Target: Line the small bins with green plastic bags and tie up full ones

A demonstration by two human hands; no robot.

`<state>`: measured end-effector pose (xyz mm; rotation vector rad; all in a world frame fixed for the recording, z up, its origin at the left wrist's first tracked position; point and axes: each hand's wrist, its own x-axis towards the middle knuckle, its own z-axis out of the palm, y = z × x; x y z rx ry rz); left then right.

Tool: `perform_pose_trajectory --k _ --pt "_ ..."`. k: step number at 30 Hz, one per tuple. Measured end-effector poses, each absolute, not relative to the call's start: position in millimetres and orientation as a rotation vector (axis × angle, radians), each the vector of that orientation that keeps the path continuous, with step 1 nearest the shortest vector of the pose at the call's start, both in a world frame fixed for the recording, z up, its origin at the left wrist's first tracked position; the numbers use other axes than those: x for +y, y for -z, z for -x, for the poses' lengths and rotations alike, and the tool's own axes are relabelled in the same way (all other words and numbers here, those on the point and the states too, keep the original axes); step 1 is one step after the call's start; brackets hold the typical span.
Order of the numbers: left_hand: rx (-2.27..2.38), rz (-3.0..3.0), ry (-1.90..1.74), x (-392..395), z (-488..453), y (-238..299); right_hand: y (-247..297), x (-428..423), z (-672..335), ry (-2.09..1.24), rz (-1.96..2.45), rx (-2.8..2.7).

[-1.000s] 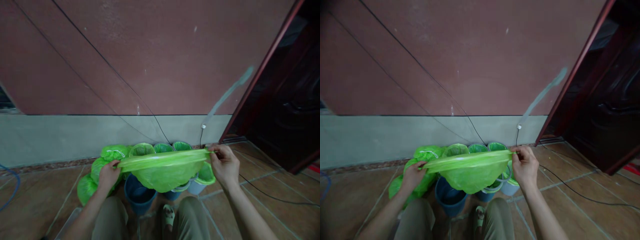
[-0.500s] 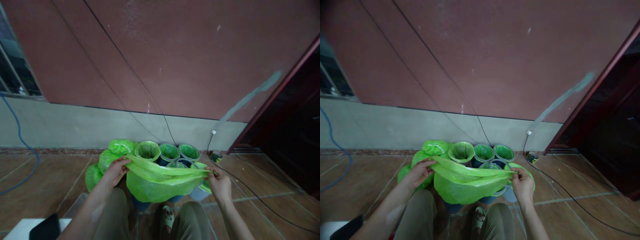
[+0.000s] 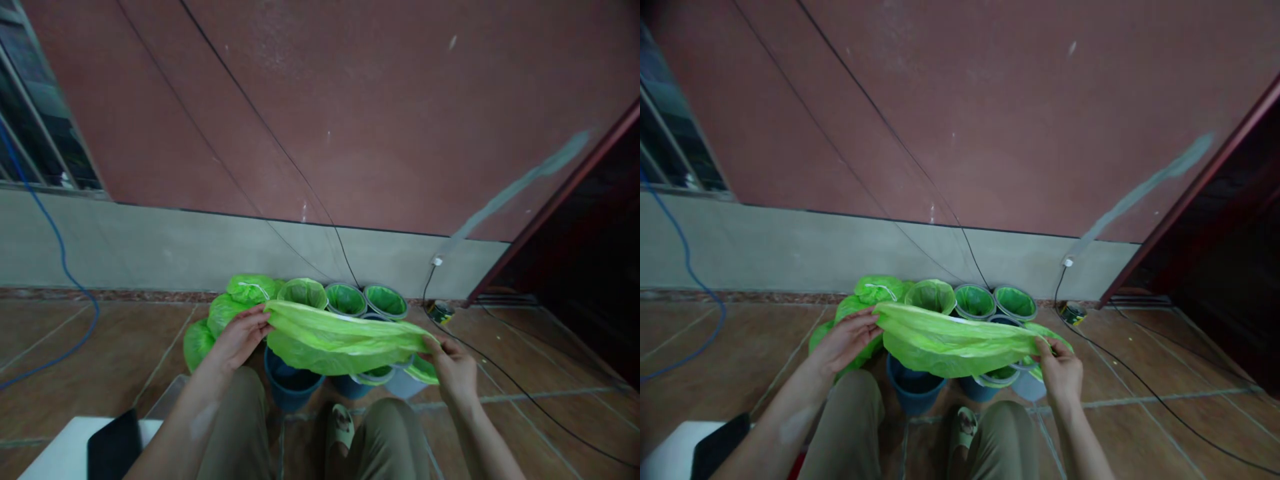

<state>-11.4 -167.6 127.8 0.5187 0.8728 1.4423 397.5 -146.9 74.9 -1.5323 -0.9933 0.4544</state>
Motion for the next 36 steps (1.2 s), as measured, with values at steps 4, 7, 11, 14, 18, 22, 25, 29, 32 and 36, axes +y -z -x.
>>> perform_pose_trajectory --k 4,7,11,14,18,22,25,29,32,36 --pt "0.912 -0.533 -1.532 -167.6 8.8 -126.7 -72.4 -147.0 -393.6 -0.597 1.506 -0.903" --pt "0.945 -0.551 -1.583 -165.8 11.8 -123.7 -71.4 -147.1 -392.3 -0.599 1.506 -0.916" --pt "0.883 -0.527 -1.544 -169.6 18.0 -123.9 -67.1 -144.8 -392.6 -0.6 1.544 -0.902" --pt "0.764 -0.49 -1.492 -176.6 19.3 -125.6 -62.4 -142.2 -391.2 -0.62 1.537 -0.864" --pt "0.672 -0.487 -1.455 -184.8 17.6 -127.6 -60.2 -140.7 -385.2 -0.626 1.504 -0.828" --pt "0.648 -0.551 -1.436 -189.6 19.5 -128.7 -61.6 -141.3 -381.3 -0.639 1.481 -0.811" --pt "0.671 -0.603 -1.435 -191.9 22.9 -126.6 -60.7 -141.8 -383.1 -0.665 1.462 -0.781" --pt "0.784 -0.623 -1.469 -190.2 24.4 -120.7 -57.8 -141.5 -388.7 -0.657 1.467 -0.753" --pt "0.941 -0.714 -1.529 -184.2 22.7 -117.4 -57.3 -141.1 -391.8 -0.62 1.462 -0.735" --pt "1.461 -1.019 -1.768 -175.8 22.6 -112.7 -59.2 -145.4 -389.9 -0.587 1.451 -0.78"
